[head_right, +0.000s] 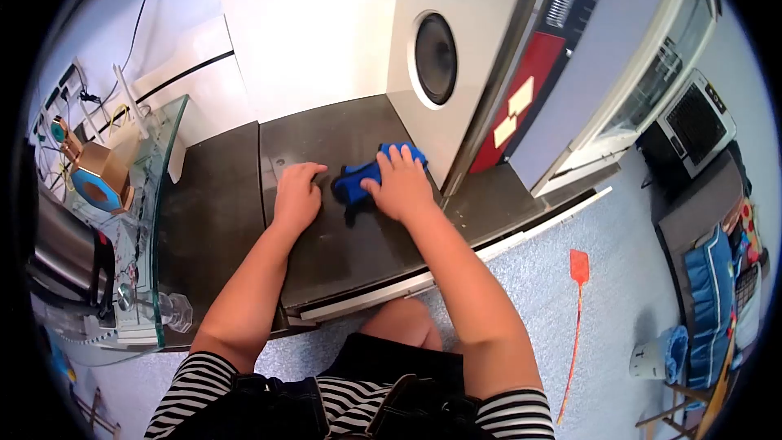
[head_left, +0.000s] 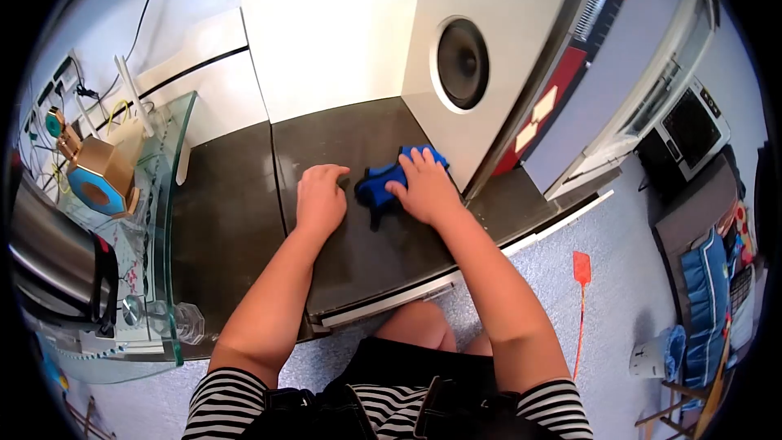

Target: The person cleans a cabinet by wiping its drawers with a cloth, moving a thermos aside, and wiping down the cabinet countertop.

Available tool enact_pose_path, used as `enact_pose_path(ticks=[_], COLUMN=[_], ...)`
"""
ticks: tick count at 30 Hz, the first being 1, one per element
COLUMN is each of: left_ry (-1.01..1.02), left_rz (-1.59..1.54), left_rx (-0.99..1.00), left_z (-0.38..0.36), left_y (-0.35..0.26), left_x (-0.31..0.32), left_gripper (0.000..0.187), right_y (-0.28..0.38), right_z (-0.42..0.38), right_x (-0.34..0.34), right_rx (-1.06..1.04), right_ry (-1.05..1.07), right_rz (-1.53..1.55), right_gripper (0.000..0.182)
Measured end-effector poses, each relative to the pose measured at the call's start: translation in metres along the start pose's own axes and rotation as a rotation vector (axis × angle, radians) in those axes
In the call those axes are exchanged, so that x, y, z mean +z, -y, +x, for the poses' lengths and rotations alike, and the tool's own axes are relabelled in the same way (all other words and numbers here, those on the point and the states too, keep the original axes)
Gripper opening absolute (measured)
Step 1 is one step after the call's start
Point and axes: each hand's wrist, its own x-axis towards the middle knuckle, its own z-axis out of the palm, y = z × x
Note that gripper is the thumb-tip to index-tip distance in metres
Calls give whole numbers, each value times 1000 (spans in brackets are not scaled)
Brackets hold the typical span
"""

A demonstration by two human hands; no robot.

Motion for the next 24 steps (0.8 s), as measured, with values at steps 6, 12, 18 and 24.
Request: enact_pose_path(ticks=[6,12,18,24], left_ry=[-46,-78,-68,-69], left_rz=[7,25,36,22], left_rx=[-71,-28,-41,-53], left_z=[1,1,0,0], left_y=[-7,-4,-3,1], left_x=[6,7,8,13], left_gripper=[34,33,34,32], right_y=[-12,5,0,-2], right_z=[113,173,129,-7], right_x=[28,46,35,2], right_rx=[0,141,67,-64], right_ry=[-1,-87,-106,-123], right_rz=[28,-46,-28,-73], right_gripper=[76,77,77,72])
